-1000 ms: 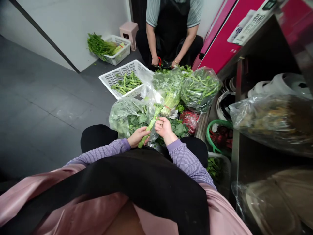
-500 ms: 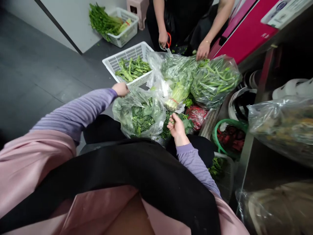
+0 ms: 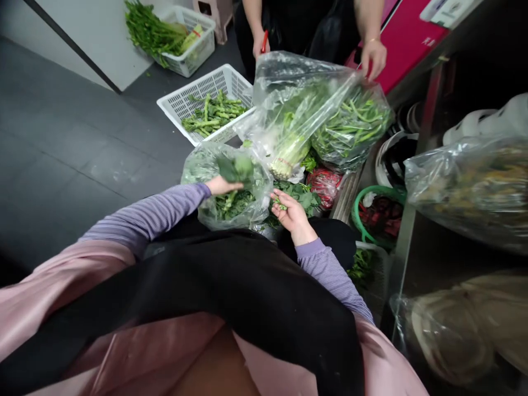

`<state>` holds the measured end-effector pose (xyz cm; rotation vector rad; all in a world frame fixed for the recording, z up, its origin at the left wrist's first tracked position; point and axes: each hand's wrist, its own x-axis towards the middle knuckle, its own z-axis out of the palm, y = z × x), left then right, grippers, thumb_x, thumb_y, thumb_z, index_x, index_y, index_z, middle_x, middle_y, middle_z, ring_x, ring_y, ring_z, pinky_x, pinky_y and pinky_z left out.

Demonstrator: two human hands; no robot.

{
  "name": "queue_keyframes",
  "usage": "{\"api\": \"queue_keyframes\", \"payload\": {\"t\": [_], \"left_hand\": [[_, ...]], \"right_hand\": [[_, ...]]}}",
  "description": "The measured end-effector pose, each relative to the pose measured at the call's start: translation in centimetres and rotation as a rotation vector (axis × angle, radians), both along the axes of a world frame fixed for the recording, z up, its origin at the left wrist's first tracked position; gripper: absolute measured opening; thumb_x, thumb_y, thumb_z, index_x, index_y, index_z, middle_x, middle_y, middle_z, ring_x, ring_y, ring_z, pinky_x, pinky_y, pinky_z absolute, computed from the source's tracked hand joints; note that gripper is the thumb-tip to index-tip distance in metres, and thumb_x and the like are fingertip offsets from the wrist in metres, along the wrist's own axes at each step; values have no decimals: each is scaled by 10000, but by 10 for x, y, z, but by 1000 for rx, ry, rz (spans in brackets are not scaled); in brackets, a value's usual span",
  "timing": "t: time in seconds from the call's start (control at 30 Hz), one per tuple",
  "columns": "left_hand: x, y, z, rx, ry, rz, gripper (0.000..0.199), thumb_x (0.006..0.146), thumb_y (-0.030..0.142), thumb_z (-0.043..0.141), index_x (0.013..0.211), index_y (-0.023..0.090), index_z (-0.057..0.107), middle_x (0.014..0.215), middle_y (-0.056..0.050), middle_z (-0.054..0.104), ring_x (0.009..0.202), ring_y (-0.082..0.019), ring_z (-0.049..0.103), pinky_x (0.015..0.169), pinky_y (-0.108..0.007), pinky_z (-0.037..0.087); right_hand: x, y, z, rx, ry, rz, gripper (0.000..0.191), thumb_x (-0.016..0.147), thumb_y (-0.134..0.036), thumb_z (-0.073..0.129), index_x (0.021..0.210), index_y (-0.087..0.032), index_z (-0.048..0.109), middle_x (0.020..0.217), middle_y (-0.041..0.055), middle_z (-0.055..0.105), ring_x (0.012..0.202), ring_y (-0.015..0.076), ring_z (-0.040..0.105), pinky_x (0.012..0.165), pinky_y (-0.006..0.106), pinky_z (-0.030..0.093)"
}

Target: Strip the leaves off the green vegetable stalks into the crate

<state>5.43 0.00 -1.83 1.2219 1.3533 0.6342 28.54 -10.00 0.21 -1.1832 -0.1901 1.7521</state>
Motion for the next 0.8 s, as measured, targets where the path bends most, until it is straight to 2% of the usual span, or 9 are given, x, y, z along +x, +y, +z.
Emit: {"api": "queue_keyframes", "payload": {"t": [0.1, 0.17, 0.23, 0.37, 0.47, 0.53, 0.63, 0.73, 0.8], "left_hand": [[2, 25, 38, 21, -81, 22, 286, 888, 323, 566, 1023, 71, 580, 891, -65, 624, 771, -125, 604, 697, -281, 516], [10, 22, 52, 21, -124, 3, 271, 847, 312, 629, 909, 54, 574, 725, -43, 599, 660, -103, 584, 640, -247, 498], [23, 7, 57, -68, -219, -115, 282, 801, 332, 677, 811, 81, 549, 603, -11, 540, 539, -87, 539, 553, -235, 482], [44, -34, 53, -358, -490, -459, 325, 756, 379, 703, 730, 135, 490, 525, 41, 431, 404, -62, 433, 394, -201, 397], [51, -53, 50, -430, -572, -509, 342, 729, 389, 720, 850, 139, 521, 572, 40, 456, 419, -72, 455, 380, -194, 386], [53, -61, 48, -430, -541, -517, 365, 730, 396, 712, 917, 147, 523, 615, 28, 497, 434, -85, 487, 387, -202, 398], [55, -72, 41, -322, -356, -503, 284, 772, 380, 660, 876, 159, 514, 594, 35, 500, 382, -75, 448, 374, -198, 360], [60, -79, 32, -66, -100, -400, 162, 770, 270, 647, 825, 166, 535, 544, 49, 469, 385, -70, 402, 398, -195, 333], [64, -83, 27, 115, 2, -305, 124, 730, 195, 664, 799, 163, 566, 581, 32, 507, 489, -93, 464, 470, -197, 374]], "right_hand": [[-4, -1, 2, 108, -82, -9, 177, 703, -191, 701, 864, -172, 629, 684, -33, 594, 449, 30, 455, 406, 150, 411], [-10, 2, 9, 175, -156, 39, 222, 710, -322, 722, 821, -162, 617, 588, -65, 498, 383, 6, 326, 331, 126, 261], [-18, 7, 19, 224, -239, 108, 331, 697, -448, 718, 815, -158, 609, 547, -84, 424, 364, -3, 242, 318, 130, 154], [-27, 19, 31, 279, -354, 146, 422, 633, -529, 736, 718, -168, 534, 527, -88, 397, 372, 4, 232, 337, 156, 135], [-22, 23, 25, 280, -524, -6, 414, 656, -513, 715, 648, -193, 453, 497, -83, 392, 397, 33, 280, 366, 183, 208], [-15, 22, 18, 287, -740, -124, 356, 687, -485, 685, 653, -194, 483, 510, -64, 442, 457, 66, 374, 429, 202, 305], [-5, 17, 12, 281, -1000, -192, 317, 719, -477, 631, 646, -185, 530, 556, -24, 533, 584, 120, 496, 567, 238, 407], [-5, 11, 13, 276, -1122, -163, 332, 727, -511, 603, 700, -183, 555, 640, 14, 598, 700, 165, 567, 683, 277, 440], [-7, 10, 14, 285, -1226, -134, 357, 699, -537, 626, 730, -189, 551, 697, 37, 619, 756, 190, 585, 730, 300, 442]]}}
